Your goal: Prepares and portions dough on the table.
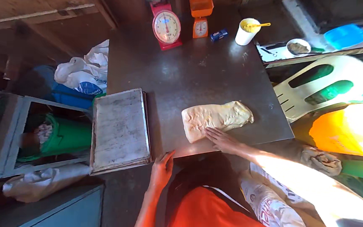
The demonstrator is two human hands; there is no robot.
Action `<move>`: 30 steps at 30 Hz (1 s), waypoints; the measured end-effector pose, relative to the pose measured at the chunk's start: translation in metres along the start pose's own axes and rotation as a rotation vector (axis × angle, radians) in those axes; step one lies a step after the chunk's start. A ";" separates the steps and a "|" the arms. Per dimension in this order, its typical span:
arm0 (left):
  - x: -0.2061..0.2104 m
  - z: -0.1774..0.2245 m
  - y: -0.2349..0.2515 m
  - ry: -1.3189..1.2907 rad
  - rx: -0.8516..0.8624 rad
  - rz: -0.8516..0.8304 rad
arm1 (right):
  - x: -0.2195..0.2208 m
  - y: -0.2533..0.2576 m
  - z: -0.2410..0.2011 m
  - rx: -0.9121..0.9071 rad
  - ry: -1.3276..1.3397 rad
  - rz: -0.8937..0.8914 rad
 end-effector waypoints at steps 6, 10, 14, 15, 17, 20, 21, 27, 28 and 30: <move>0.031 -0.001 0.012 0.005 -0.028 -0.017 | -0.068 -0.028 0.062 0.939 0.695 0.489; 0.059 0.039 0.050 0.001 0.036 -0.100 | -0.058 -0.024 0.112 1.219 0.781 0.372; 0.069 0.052 0.078 -0.043 0.042 -0.095 | -0.087 -0.027 0.103 1.098 0.375 0.260; 0.071 0.049 0.079 -0.043 0.033 -0.083 | -0.084 -0.027 0.098 1.075 0.326 0.303; 0.074 0.041 0.073 -0.024 0.007 -0.086 | -0.069 -0.013 0.066 1.046 0.252 0.315; 0.077 0.033 0.056 -0.015 -0.020 -0.111 | -0.025 0.027 -0.018 0.940 0.303 0.137; 0.076 0.032 0.049 -0.024 -0.021 -0.116 | -0.013 0.040 -0.049 0.860 0.347 0.098; 0.036 0.013 0.021 -0.016 -0.060 -0.013 | 0.009 0.080 -0.094 0.333 0.313 0.239; 0.028 0.008 0.017 -0.004 -0.065 0.016 | 0.011 0.073 -0.070 0.300 0.184 0.276; 0.014 -0.001 0.007 0.005 -0.080 0.065 | 0.022 0.044 -0.017 0.204 -0.055 0.265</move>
Point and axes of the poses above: each hand's wrist, its own y-axis towards the middle knuckle, its own x-axis out of the palm, z = x × y, the point moved 6 cm from there along y, towards the middle knuckle, and after that the axes turned 14 degrees about z, right-handed, at the moved point
